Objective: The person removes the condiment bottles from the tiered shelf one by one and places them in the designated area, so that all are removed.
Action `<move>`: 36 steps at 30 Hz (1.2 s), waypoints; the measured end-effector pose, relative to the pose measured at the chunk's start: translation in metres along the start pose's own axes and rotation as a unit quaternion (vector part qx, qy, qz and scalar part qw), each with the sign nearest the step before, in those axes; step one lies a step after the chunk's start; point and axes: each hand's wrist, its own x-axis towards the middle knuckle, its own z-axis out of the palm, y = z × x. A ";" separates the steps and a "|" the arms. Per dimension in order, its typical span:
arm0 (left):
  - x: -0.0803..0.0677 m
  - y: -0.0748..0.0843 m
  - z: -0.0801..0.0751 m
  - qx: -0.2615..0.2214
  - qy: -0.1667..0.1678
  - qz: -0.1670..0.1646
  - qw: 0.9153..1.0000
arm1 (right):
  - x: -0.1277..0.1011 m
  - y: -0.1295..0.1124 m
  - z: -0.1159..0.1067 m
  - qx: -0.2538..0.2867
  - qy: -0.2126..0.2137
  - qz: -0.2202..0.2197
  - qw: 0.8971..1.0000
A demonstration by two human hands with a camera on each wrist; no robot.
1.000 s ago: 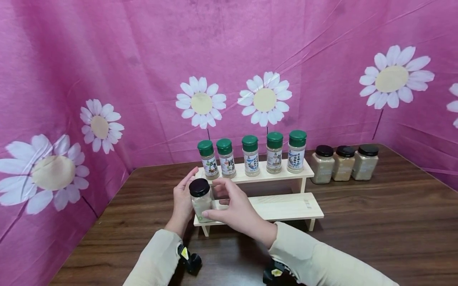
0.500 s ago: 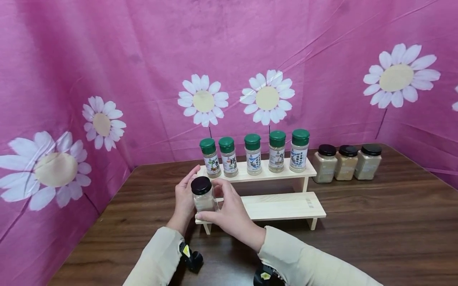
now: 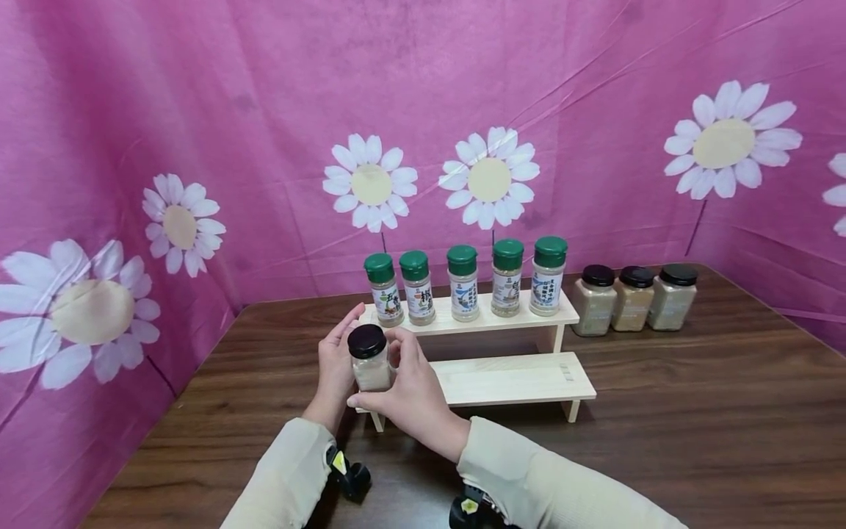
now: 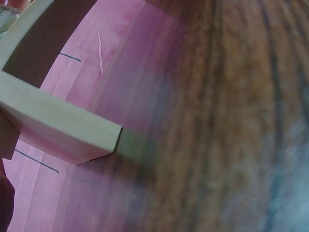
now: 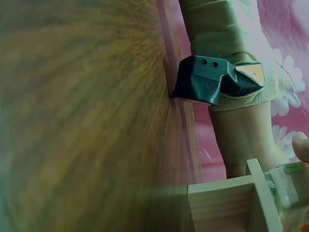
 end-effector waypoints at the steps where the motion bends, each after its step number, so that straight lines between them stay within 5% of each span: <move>1: 0.000 0.000 0.000 0.001 0.001 -0.001 1.000 | 0.000 0.001 0.001 -0.003 0.001 -0.001 1.000; 24: -0.006 -0.004 0.001 0.019 0.005 -0.001 1.000 | -0.006 0.003 0.001 0.043 0.016 0.008 0.999; 36: -0.003 -0.004 0.000 -0.089 -0.024 -0.010 0.996 | -0.003 0.003 -0.005 0.041 0.102 -0.068 0.992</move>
